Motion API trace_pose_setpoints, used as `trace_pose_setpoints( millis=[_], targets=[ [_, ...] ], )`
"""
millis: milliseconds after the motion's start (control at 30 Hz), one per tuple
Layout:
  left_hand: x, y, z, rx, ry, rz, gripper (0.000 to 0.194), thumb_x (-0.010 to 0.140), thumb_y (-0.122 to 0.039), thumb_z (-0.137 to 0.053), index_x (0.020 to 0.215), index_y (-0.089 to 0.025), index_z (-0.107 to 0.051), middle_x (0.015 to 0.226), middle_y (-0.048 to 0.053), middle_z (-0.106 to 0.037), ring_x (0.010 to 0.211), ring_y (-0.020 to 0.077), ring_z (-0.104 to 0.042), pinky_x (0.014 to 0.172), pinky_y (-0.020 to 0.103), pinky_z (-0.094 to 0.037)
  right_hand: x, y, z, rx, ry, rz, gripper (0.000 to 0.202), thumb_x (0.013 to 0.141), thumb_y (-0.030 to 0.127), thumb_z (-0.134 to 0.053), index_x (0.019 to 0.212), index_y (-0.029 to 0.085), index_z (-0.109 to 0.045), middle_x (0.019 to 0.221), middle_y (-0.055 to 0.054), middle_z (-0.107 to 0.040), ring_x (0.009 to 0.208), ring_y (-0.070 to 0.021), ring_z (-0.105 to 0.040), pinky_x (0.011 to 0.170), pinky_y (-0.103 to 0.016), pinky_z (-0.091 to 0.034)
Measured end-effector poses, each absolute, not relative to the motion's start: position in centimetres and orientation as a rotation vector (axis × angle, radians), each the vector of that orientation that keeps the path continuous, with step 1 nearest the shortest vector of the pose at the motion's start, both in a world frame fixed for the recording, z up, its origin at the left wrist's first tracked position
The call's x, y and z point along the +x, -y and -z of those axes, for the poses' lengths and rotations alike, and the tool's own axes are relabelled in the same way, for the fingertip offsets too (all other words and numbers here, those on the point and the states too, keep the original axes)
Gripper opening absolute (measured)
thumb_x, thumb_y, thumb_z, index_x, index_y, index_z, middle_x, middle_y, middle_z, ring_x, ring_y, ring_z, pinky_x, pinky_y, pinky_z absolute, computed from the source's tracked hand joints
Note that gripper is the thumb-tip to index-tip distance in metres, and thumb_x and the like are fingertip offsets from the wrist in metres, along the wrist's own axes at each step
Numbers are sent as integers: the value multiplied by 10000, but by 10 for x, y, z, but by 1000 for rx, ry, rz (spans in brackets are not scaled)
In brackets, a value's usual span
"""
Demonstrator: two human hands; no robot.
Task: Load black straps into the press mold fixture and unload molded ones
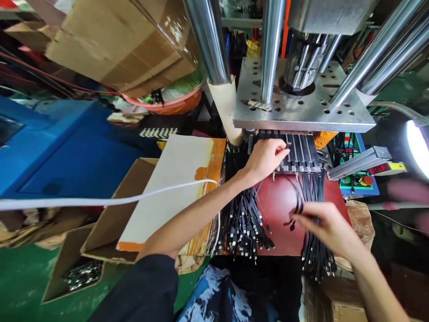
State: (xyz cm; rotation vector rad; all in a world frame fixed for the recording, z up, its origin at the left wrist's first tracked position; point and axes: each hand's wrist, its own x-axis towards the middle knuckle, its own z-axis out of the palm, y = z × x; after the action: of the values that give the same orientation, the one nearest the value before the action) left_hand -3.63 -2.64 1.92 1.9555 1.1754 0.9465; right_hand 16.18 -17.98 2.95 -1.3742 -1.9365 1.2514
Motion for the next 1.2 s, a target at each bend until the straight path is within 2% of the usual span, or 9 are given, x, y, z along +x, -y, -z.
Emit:
trace_pose_setpoints(
  millis=[100,167,267,333,433,600,800,1000,1200],
  targets=[
    [-32,8,-8,1941,-1372,-976,126,972,-204,-675,963,-95,-737,838,79,-771,690,145,-693,734,272,-533,179,104,-45,-1434,1905,-1074,482,940,592,-700,662,201,-656,581,15,-574,544,-131,-485,525,-272,-372],
    [-37,10,-4,1856,-1390,-1035,283,1005,-248,-637,1217,-66,-679,1022,135,-785,743,153,-735,727,273,-584,180,62,-44,-1439,1892,-1022,506,910,645,-710,688,193,-659,580,15,-581,526,-128,-507,523,-272,-375],
    [-53,28,0,2061,-1107,-1057,446,1041,-263,-556,1452,-90,-545,1404,207,-663,1097,201,-756,889,319,-644,175,22,-32,-1402,1949,-948,513,911,674,-690,774,179,-705,618,10,-612,547,-135,-543,548,-278,-395],
    [-63,40,2,2394,-838,-927,427,1038,-260,-568,1446,-133,-578,1535,194,-574,1362,252,-632,1114,422,-573,172,10,-24,-1360,1997,-906,514,930,669,-668,785,178,-719,652,2,-632,572,-134,-549,572,-282,-402],
    [-70,49,4,2754,-625,-673,384,1020,-260,-618,1386,-148,-644,1530,192,-589,1474,304,-523,1235,529,-452,170,3,-15,-1369,1997,-917,484,943,646,-667,815,186,-745,623,5,-623,522,-126,-520,548,-285,-388],
    [-60,52,4,2914,-722,-567,378,1027,-203,-570,1387,-112,-644,1511,199,-611,1450,313,-535,1204,521,-456,172,3,-9,-1390,1897,-870,412,927,592,-718,912,184,-769,611,8,-607,488,-111,-490,498,-271,-361],
    [-41,72,2,2951,-978,-513,509,1052,-383,-569,1482,-111,-572,1510,212,-598,1447,348,-528,1239,534,-399,176,1,-6,-1345,1773,-1055,488,874,573,-773,1122,156,-721,801,-3,-659,501,-90,-500,446,-242,-371],
    [-27,92,4,2836,-1226,-452,527,1047,-351,-577,1520,-122,-545,1624,219,-495,1545,354,-429,1293,556,-310,175,39,-13,-1495,1943,-392,342,997,328,-597,1270,172,-730,1011,-98,-710,748,-190,-647,717,-336,-542],
    [-18,73,-3,2677,-1291,-452,740,1053,-531,-502,1580,-15,-444,1680,253,-399,1589,373,-348,1320,635,-182,176,56,-11,-1673,2404,26,537,1000,125,-391,1447,164,-685,1062,-178,-624,948,-295,-642,866,-429,-542]
  ],
)
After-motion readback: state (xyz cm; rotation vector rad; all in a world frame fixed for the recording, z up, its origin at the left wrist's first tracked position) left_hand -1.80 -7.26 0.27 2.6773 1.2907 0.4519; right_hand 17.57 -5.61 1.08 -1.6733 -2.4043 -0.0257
